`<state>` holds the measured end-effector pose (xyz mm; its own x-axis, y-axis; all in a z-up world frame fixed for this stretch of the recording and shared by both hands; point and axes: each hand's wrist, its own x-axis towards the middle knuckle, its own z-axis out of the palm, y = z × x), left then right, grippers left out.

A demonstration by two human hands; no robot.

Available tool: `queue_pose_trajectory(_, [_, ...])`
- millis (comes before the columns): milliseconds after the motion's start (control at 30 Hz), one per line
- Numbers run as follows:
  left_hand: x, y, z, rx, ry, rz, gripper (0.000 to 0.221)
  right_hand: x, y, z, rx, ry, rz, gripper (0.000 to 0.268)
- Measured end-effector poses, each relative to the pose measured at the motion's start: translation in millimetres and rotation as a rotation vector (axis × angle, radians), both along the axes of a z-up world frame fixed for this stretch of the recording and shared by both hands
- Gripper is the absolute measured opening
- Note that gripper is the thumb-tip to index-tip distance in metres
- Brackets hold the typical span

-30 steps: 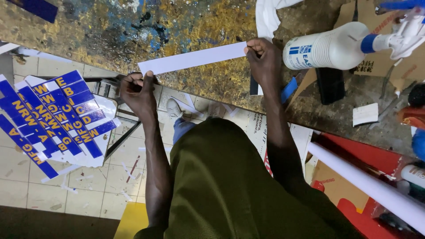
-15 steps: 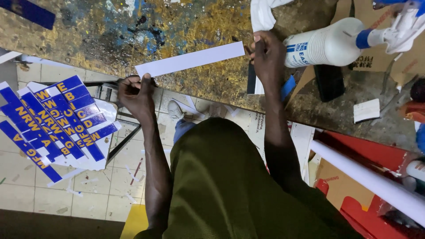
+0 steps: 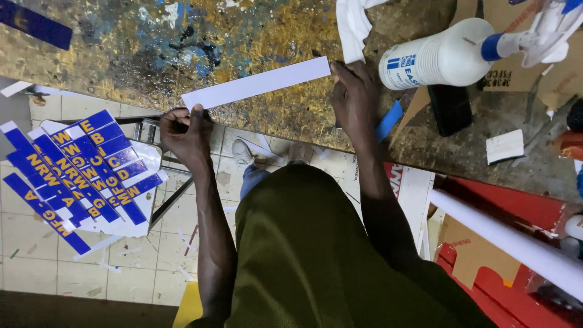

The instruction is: Applying vinyl lettering to plastic strips and cutting vinyl material from a roll in a sign shop.

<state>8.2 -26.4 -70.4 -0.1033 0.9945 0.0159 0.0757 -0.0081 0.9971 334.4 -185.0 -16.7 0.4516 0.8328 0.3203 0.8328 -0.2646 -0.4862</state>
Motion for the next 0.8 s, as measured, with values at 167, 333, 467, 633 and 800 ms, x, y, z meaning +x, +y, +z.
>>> queue_pose_trajectory(167, [2,3,-2,-0.001,-0.012,0.002,0.026,-28,9,8,0.099,0.033,0.119,0.040])
queue_pose_trajectory(333, [4,7,-15,-0.020,0.040,0.097,0.033,-57,31,19,0.047,0.013,0.215,0.032])
queue_pose_trajectory(467, [7,4,-3,-0.071,0.031,0.078,0.030,-91,52,5,-0.049,-0.164,0.250,0.035])
queue_pose_trajectory(633, [6,2,-6,-0.087,0.066,0.054,0.029,-135,77,-14,-0.140,-0.192,0.279,0.051])
queue_pose_trajectory(800, [4,4,-22,-0.043,0.015,0.043,0.031,-152,79,51,-0.206,-0.038,0.359,0.049])
